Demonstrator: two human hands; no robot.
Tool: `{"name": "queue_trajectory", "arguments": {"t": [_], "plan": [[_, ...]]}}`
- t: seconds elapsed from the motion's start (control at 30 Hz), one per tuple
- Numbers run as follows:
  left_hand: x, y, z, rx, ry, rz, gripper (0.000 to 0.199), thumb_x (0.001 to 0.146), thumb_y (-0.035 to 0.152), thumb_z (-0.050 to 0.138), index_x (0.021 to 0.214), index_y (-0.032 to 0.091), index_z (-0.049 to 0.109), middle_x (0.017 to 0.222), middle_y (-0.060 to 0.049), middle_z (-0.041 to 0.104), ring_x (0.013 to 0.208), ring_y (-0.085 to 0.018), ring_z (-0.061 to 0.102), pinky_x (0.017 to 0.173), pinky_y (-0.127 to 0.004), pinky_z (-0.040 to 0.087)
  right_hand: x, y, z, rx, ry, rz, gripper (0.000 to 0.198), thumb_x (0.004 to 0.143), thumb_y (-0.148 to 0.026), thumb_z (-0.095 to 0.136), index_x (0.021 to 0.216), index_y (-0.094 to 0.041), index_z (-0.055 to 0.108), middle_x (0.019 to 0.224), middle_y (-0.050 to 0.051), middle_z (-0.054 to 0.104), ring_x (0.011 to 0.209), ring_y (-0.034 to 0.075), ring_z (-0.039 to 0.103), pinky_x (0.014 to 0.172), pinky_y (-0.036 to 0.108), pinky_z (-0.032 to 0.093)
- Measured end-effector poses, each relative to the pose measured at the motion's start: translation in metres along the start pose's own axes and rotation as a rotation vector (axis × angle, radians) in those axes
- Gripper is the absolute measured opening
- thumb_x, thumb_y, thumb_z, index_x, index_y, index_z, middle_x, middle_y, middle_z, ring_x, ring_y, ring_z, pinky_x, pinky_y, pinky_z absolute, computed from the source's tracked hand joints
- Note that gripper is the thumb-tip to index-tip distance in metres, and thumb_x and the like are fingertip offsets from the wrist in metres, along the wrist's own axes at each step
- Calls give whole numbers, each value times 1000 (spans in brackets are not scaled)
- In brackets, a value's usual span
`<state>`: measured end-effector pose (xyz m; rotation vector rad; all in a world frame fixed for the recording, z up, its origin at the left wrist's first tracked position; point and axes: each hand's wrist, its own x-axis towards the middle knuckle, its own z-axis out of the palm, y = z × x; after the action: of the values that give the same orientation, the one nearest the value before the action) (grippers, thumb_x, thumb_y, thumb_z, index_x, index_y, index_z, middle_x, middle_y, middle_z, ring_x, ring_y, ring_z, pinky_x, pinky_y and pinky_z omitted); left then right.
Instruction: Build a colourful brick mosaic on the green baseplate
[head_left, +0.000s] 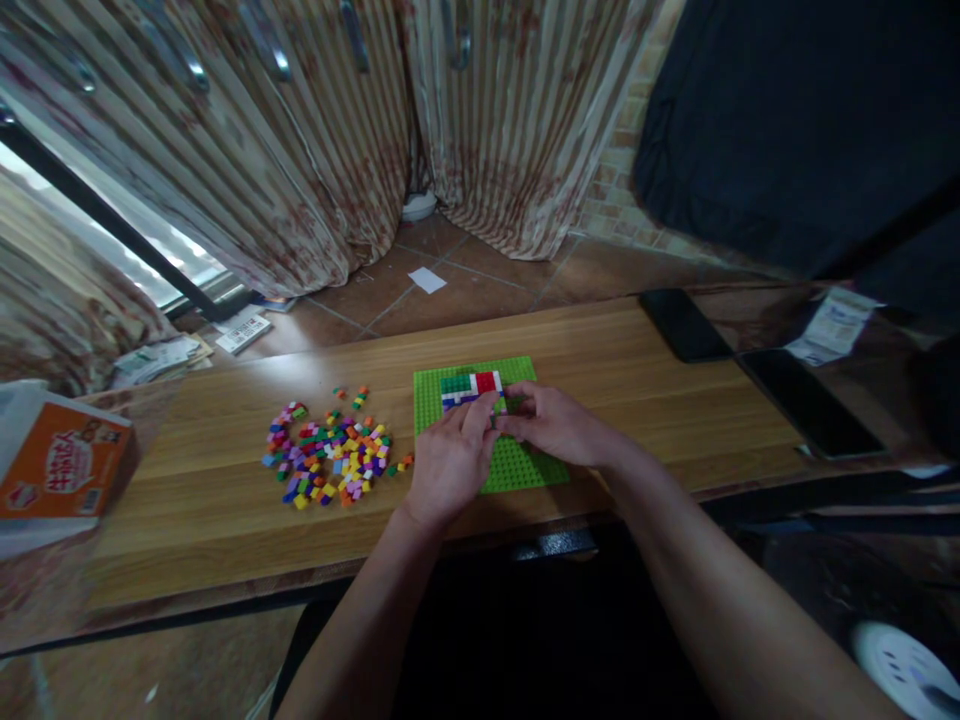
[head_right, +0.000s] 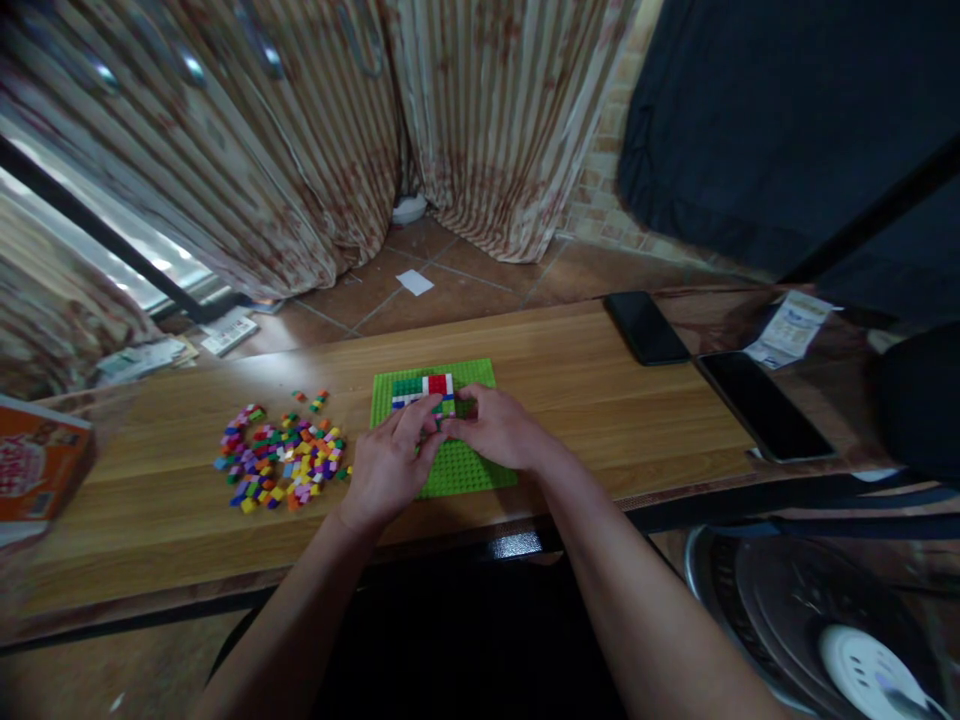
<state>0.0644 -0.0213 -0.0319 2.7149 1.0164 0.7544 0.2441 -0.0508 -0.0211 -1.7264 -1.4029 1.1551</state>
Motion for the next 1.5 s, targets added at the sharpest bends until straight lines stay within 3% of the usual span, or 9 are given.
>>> {"name": "queue_trajectory", "arguments": {"t": [0.27,0.8,0.93,1.07,1.1,1.27,1.5], "plan": [[1,0,0,-20,-9,-16,41,90,15,60,130,18,52,95,-5,73,92,-20,69,79,-32,58,-2,-9,1,-78,-3,22,34,82,-29,67,113,-16,64,72,2,68,62,16,58,58,28,43],[1,1,3,-88,-21,-74,41,89,14,61,129,18,54,96,-5,73,90,-18,69,81,-33,57,-2,-14,7,107,27,189,33,81,-27,70,111,-16,63,76,3,71,59,14,62,46,23,47],[-3,-8,-12,-259,23,-71,36,89,18,61,125,19,58,93,-3,72,81,-15,68,76,-28,57,-5,-10,4,151,-14,202,38,82,-33,73,114,-16,63,77,3,70,59,13,62,44,21,47],[-12,-41,-43,-401,136,-245,19,91,24,55,106,18,66,88,-3,71,72,-12,65,71,-26,55,-7,-7,-8,150,35,187,43,85,-43,70,118,-15,62,79,6,71,61,14,63,45,21,49],[-15,-50,-51,-431,123,-265,16,91,24,55,100,18,67,86,-3,71,72,-13,65,69,-26,54,-6,-7,-12,143,57,189,42,86,-43,70,117,-15,62,79,7,72,62,14,64,46,21,50],[-31,-77,-76,-393,-197,-213,12,85,21,57,86,18,68,84,-4,72,76,-14,65,69,-25,52,0,-5,-18,98,124,136,27,89,-36,66,107,-16,66,76,7,73,64,15,67,53,24,53],[-33,-63,-70,-69,-399,-203,12,76,11,58,74,19,67,78,-3,67,69,-15,63,64,-24,46,1,-4,-10,60,102,74,23,86,-36,68,100,-17,69,71,5,71,62,17,67,57,28,52]]}}
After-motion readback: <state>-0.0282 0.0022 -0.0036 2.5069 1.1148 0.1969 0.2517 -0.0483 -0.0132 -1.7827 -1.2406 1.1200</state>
